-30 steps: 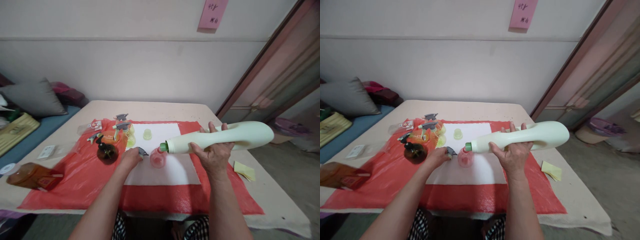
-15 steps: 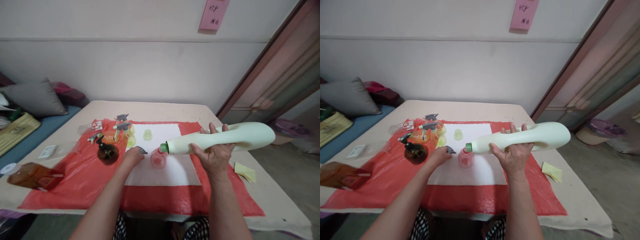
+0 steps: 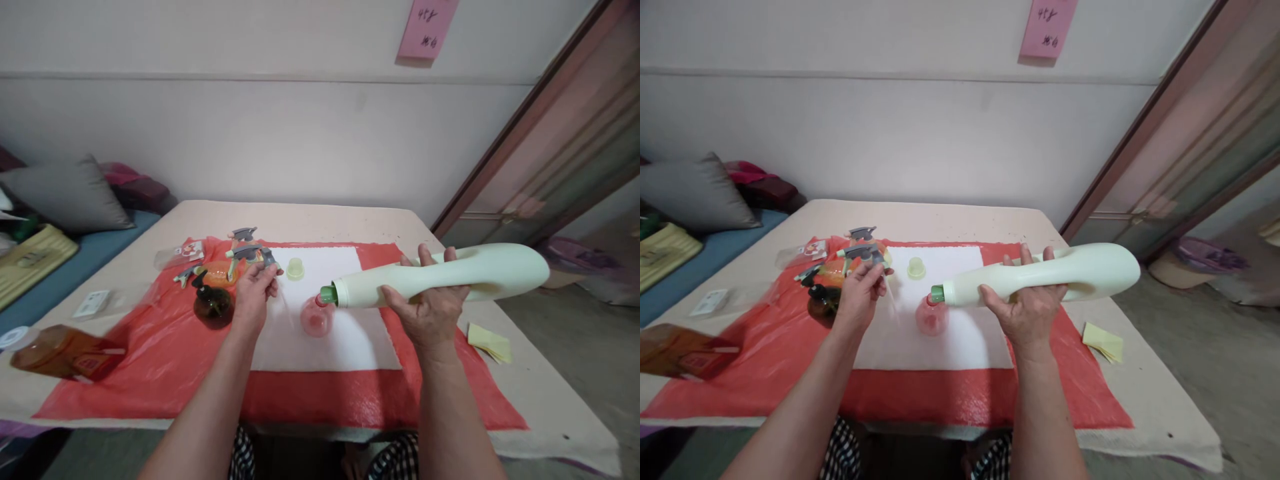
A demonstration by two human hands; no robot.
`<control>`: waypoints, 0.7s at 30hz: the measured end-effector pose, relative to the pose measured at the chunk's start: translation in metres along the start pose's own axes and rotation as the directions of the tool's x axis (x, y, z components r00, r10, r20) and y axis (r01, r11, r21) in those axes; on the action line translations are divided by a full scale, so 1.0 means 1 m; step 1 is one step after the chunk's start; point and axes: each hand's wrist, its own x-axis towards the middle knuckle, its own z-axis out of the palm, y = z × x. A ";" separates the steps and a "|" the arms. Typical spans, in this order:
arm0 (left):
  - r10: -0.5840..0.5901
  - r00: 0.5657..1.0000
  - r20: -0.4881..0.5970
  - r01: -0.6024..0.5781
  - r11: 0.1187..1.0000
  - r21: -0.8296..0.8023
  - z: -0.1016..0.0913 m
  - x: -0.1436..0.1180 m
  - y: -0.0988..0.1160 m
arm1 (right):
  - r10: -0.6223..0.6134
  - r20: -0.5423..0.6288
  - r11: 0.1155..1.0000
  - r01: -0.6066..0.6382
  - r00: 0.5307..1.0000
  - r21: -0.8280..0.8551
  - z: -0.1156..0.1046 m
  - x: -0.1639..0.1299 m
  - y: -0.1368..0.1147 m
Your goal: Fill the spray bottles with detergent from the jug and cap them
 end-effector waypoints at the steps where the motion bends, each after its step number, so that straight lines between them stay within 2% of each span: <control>1: 0.020 0.999 -0.028 -0.023 0.993 -0.114 0.002 -0.001 0.002 | 0.003 0.004 1.000 -0.003 1.000 -0.003 0.000 0.000 0.000; 3: 0.073 0.993 -0.088 -0.095 0.956 -0.276 0.006 -0.002 0.006 | 0.003 0.015 1.000 -0.003 1.000 -0.010 -0.001 0.000 -0.001; 4: 0.108 0.988 -0.110 -0.136 0.944 -0.300 0.009 -0.003 0.007 | -0.002 0.018 1.000 0.002 1.000 -0.014 -0.001 0.001 -0.001; 9: 0.258 0.954 -0.153 -0.288 0.932 -0.221 0.018 -0.011 0.010 | -0.011 0.002 1.000 0.011 1.000 -0.009 -0.001 0.000 -0.001; 15: 0.294 0.948 -0.119 -0.312 0.932 -0.185 0.025 -0.022 0.011 | 0.070 0.027 0.997 -0.071 0.997 0.041 -0.001 0.000 -0.002; 21: 0.304 0.945 -0.120 -0.323 0.925 -0.200 0.029 -0.027 0.013 | 0.205 0.083 0.967 -0.215 0.975 0.139 0.004 -0.005 0.002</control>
